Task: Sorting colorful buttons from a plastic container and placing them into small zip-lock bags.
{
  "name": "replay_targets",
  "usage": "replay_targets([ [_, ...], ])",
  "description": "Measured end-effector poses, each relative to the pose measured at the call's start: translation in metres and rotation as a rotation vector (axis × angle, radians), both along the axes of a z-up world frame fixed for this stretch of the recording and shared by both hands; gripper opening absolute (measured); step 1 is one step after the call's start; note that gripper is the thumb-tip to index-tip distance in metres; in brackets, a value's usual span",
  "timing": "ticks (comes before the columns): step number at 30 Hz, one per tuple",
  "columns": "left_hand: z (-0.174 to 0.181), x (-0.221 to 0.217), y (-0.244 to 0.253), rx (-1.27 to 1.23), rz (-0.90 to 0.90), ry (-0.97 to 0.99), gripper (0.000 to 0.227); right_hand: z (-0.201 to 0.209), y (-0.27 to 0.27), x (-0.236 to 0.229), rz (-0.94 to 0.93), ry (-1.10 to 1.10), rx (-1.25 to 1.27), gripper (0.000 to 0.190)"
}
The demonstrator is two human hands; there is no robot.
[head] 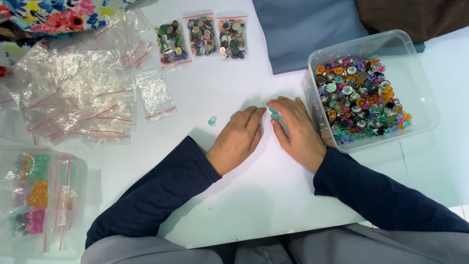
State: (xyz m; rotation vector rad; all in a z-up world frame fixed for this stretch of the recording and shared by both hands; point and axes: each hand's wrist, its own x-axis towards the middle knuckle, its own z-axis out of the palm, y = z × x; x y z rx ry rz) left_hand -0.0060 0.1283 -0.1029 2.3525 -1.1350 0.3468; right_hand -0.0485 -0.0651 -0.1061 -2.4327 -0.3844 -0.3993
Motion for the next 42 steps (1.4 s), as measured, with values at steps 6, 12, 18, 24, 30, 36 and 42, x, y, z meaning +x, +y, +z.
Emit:
replay_targets([
  [6, 0.003, 0.001, 0.000, -0.012, -0.034, 0.007, 0.035, -0.004, -0.001, 0.000, -0.003, -0.018, 0.007, 0.036],
  [12, 0.001, 0.002, 0.000, -0.009, -0.037, 0.016, 0.035, -0.003, -0.001, 0.000, 0.000, -0.031, 0.008, 0.034],
  [18, -0.002, 0.001, -0.001, 0.003, -0.017, 0.005, 0.036, -0.002, -0.001, -0.001, -0.002, -0.041, 0.003, 0.034],
  [24, 0.001, 0.000, -0.003, 0.022, 0.011, -0.023, 0.038, 0.000, -0.002, -0.002, 0.005, -0.017, -0.005, 0.035],
  [30, -0.005, -0.001, -0.002, 0.052, 0.039, -0.111, 0.040, 0.001, -0.002, -0.004, 0.001, -0.021, 0.018, 0.039],
  [36, 0.010, -0.012, -0.007, 0.046, 0.075, -0.325, 0.042, 0.014, -0.001, -0.014, 0.045, -0.097, 0.036, 0.051],
  [42, 0.038, -0.016, -0.024, -0.004, 0.088, -0.466, 0.033, 0.040, 0.002, -0.054, 0.040, -0.390, -0.100, 0.043],
])
